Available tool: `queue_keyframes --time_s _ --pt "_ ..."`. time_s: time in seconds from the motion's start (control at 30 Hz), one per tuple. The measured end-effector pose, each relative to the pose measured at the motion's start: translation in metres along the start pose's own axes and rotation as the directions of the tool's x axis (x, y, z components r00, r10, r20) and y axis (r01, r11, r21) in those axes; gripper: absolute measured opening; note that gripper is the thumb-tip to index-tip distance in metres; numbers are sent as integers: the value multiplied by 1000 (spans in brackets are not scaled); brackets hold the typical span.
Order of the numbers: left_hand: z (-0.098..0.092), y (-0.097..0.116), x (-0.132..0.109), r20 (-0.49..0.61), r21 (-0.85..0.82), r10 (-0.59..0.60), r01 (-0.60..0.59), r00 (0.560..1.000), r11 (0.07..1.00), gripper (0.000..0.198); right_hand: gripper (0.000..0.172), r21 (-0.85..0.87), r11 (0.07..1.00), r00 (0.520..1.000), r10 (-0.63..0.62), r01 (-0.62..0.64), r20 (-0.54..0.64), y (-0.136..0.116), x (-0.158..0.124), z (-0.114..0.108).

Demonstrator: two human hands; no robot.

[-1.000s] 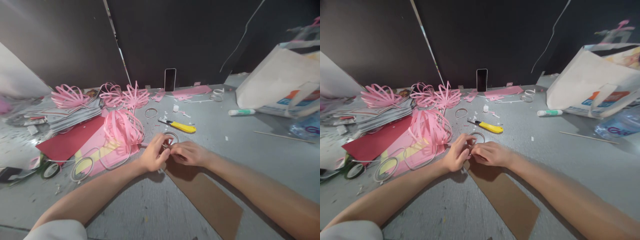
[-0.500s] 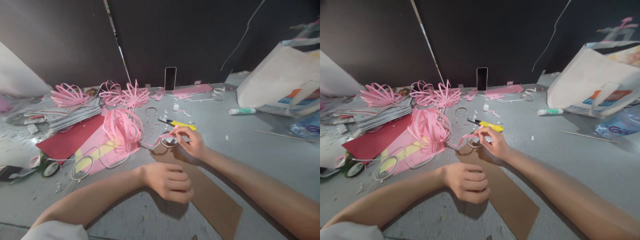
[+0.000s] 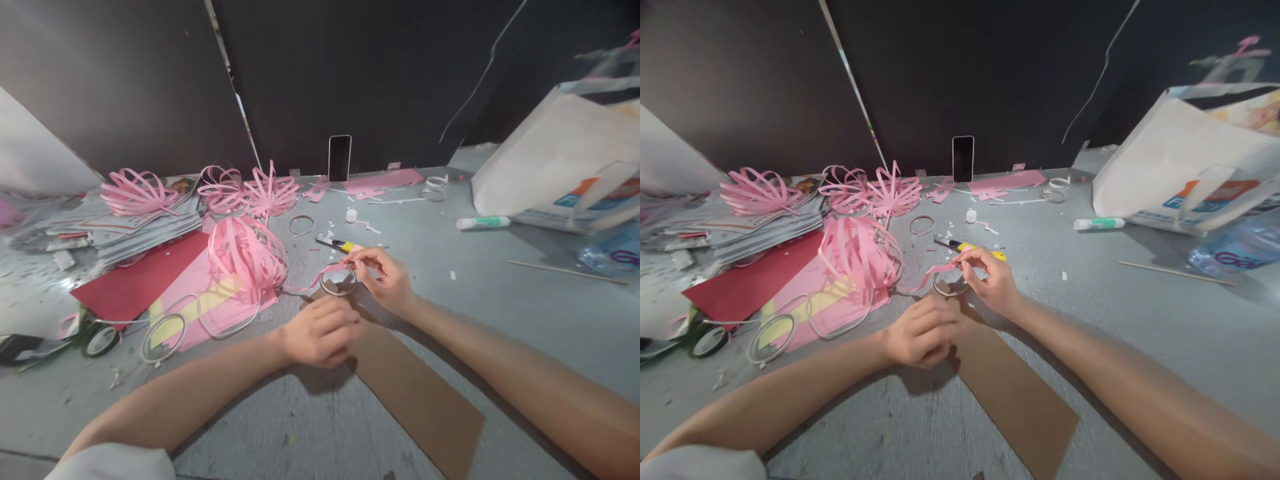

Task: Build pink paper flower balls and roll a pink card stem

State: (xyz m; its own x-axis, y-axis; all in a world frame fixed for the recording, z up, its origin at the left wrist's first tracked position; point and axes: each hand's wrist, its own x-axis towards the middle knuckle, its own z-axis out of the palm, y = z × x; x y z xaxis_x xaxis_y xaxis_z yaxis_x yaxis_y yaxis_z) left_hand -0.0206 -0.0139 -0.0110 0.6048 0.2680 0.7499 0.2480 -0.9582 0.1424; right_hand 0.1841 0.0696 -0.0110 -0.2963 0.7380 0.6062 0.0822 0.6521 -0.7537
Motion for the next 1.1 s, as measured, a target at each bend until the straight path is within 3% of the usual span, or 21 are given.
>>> queue_keyframes --time_s 0.07,0.13,0.2,0.37,0.6,0.87,1.0,1.1 --pt "-2 0 1 -185 101 -179 200 966 975 39 15 -9 1000 1000 -2 1 -13 1 1 0" --pt "-2 -2 3 -348 155 -368 440 862 884 40 14 -11 1000 1000 0 0 -6 1 1 -1" --pt "-1 -6 4 -402 152 -493 587 772 795 42 14 -10 1000 1000 6 -6 5 2 1 -2" --pt "3 -15 3 -223 -43 -673 683 705 729 41 17 -1 1000 1000 13 -13 23 2 1 -3" --pt "-2 -9 2 10 -175 -771 760 636 625 26 23 9 998 992 57 -58 116 -2 1 -4" --pt "-6 -9 4 84 -127 -817 819 571 560 28 25 130 966 971 208 -223 122 -6 1 -5" --pt "-9 -5 7 121 -151 -838 844 532 514 41 24 153 946 958 280 -285 58 -4 4 -5" --pt "-10 -3 9 145 -193 -835 843 531 503 54 23 185 927 945 326 -326 32 -1 7 -5"
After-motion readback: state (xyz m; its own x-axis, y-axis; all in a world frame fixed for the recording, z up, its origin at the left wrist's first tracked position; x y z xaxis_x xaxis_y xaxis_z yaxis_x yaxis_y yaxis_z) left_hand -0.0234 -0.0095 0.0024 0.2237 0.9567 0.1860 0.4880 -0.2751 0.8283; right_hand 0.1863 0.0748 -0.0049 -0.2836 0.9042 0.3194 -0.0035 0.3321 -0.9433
